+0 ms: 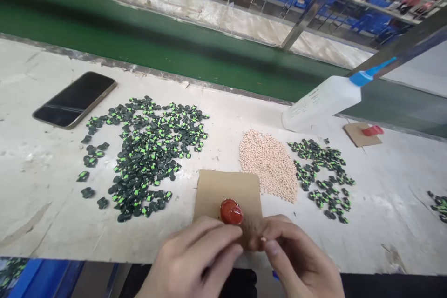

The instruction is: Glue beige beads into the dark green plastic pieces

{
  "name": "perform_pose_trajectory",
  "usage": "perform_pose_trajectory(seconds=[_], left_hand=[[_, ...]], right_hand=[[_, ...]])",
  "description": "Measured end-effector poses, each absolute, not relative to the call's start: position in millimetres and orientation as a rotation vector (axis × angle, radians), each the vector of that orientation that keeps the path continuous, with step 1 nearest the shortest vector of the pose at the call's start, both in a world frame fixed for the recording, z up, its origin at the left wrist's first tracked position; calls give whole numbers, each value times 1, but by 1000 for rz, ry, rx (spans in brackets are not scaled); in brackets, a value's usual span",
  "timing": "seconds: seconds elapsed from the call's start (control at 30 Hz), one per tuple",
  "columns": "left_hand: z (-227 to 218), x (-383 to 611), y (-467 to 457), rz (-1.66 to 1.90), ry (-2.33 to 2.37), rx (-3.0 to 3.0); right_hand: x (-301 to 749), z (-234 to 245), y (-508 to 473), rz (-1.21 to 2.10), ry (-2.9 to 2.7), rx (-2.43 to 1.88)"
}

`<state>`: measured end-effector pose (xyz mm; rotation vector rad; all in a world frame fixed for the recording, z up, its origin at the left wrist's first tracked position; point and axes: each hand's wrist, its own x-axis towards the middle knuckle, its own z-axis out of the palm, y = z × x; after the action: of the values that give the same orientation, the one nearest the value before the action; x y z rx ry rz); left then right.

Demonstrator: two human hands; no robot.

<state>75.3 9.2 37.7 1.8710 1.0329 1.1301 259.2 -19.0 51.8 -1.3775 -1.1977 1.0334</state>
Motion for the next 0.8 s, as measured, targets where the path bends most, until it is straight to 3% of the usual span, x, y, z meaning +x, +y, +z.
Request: perform_pose_trajectory(seconds=[0.13,0.43,0.8], left_hand=[[27,62,7,1060,1112,1896],[17,66,4,1085,1209,1916],[16,66,4,1126,1192,1891]], right_hand=[[263,38,-19,877,-1282,-1557],[268,28,-17,671,-1659,-1507],[267,29,-18,626,-1727,-1508]])
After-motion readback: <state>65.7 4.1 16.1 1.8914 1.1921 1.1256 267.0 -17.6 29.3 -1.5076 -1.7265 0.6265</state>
